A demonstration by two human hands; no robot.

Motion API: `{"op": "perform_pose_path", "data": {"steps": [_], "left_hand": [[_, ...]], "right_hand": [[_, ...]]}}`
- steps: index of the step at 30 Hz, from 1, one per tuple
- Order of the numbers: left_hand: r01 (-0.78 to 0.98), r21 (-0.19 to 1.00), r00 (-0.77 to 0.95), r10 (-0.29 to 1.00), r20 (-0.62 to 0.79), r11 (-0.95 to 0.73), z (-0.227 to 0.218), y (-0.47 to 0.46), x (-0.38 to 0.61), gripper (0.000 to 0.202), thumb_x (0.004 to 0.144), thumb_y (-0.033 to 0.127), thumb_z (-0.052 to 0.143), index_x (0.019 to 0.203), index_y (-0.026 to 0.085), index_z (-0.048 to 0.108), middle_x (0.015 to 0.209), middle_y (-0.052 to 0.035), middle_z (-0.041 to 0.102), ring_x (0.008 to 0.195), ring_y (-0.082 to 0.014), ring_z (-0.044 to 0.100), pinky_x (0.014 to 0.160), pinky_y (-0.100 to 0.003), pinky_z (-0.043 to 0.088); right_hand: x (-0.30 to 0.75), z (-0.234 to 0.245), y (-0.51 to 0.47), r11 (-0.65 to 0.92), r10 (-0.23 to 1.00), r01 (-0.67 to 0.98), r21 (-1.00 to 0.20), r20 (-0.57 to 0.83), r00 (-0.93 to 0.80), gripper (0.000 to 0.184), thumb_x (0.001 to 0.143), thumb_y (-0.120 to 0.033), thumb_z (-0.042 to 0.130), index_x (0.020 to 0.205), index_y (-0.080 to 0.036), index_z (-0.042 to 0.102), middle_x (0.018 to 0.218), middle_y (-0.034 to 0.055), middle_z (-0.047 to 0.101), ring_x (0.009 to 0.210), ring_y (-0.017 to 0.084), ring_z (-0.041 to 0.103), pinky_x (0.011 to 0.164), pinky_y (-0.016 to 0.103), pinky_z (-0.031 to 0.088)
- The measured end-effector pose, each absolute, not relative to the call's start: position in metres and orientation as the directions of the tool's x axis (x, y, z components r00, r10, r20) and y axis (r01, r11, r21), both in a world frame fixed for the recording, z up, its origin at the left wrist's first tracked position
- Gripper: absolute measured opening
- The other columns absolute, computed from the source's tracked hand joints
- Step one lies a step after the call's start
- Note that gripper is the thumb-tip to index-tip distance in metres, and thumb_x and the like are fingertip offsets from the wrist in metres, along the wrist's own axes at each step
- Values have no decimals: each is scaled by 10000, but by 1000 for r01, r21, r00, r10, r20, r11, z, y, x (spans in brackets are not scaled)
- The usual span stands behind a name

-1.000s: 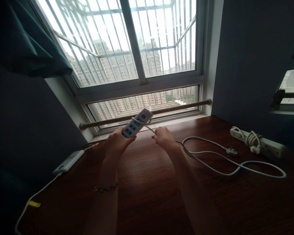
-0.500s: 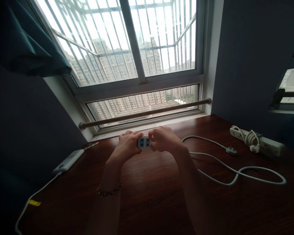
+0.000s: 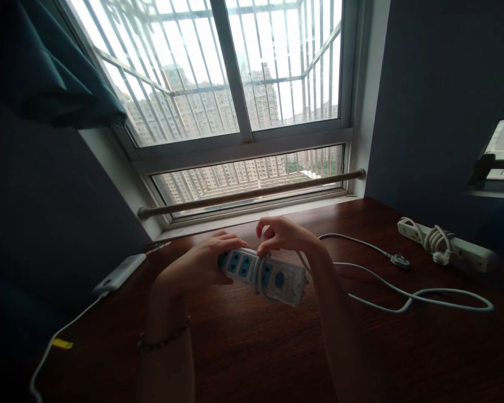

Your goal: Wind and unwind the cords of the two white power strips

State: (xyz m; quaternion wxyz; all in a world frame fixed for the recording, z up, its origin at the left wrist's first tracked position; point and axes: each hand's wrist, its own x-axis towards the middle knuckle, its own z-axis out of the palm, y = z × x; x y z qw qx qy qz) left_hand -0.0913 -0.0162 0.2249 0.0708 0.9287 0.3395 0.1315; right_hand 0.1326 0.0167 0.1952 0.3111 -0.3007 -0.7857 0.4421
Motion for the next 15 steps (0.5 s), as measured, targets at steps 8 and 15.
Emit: {"op": "perform_pose_path", "data": {"steps": [8, 15], "left_hand": [[590, 260, 716, 644, 269, -765, 230, -21, -84, 543, 527, 282, 774, 1042, 265, 604, 984, -13, 621, 964, -219, 510, 870, -327, 388], [503, 476, 648, 679, 345, -721, 220, -7, -90, 591, 561, 423, 761, 1085, 225, 576, 984, -20, 612, 877, -195, 551, 793, -293, 426]], "right_hand": [[125, 199, 10, 380, 800, 73, -922, 288, -526, 251, 693, -398, 623, 737, -172, 521, 499, -76, 424, 450, 61, 354, 450, 196, 266], [103, 197, 11, 355, 888, -101, -929, 369, -275, 340, 782, -525, 498, 721, -190, 490, 591, -23, 464, 502, 99, 434, 495, 221, 379]]}}
